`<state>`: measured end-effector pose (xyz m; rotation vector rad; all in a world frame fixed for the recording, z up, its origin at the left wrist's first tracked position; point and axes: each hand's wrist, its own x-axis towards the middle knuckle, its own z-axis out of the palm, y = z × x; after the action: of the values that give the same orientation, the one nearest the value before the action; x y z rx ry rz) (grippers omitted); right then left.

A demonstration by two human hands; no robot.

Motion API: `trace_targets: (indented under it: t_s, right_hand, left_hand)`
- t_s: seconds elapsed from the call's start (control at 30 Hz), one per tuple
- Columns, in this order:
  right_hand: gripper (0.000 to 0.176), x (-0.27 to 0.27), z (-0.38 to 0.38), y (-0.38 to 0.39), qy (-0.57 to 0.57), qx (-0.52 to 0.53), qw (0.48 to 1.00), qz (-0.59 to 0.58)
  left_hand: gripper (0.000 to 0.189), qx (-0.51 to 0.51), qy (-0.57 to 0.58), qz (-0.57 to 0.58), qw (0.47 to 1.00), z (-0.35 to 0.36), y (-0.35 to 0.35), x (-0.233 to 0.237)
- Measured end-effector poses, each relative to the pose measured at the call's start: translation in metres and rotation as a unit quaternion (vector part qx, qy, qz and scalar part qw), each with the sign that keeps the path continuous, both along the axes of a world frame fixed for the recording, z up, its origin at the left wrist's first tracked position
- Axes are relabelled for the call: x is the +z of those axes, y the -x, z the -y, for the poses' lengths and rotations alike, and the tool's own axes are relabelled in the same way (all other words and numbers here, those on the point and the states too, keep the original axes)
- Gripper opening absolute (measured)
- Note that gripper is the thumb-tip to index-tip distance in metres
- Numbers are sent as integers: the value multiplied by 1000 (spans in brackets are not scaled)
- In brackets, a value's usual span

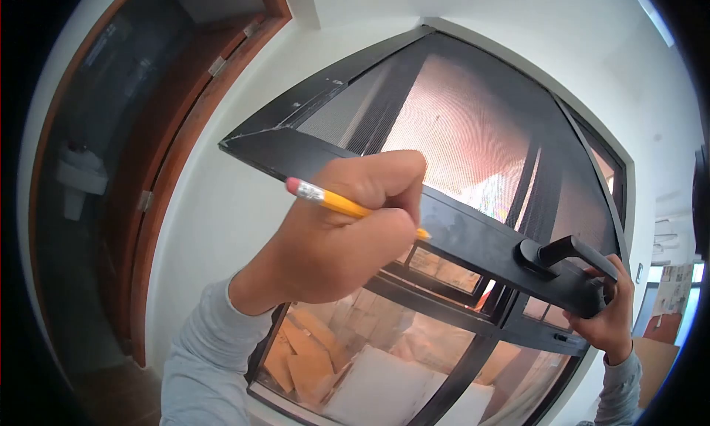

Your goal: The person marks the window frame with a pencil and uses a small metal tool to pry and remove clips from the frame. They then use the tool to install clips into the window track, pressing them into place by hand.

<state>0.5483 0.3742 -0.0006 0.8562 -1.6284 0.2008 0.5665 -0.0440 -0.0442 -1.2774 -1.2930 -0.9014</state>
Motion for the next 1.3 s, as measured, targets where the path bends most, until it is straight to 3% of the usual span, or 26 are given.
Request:
trace_targets:
  t_s: [0.33,0.63,0.93,1.03,1.13,1.2,1.23,1.3]
  right_hand:
    - [68,-25,-7,47,-37,-81,994,-65]
    - [74,-27,-11,57,-47,-94,993,-48]
    - [93,-29,-21,64,-87,-113,989,-39]
    - [71,-36,-7,68,0,-72,996,-47]
    - [74,-24,-17,66,-6,-89,996,-27]
    - [75,-14,-23,62,-94,-99,991,-8]
    - [75,-7,-27,65,-109,-47,993,16]
    - [75,11,-22,58,-75,41,983,163]
  left_hand:
    - [6,10,4,97,995,7,34,-24]
    - [9,49,-3,91,995,5,42,-27]
    - [9,29,-17,96,995,4,44,-26]
    - [9,53,-2,100,994,8,49,-28]
    - [8,-100,-53,112,987,9,54,-21]
    - [10,-130,-114,105,979,0,55,-30]
    - [13,-121,-138,90,979,-7,55,-38]
    - [18,-97,-168,60,979,-29,53,-60]
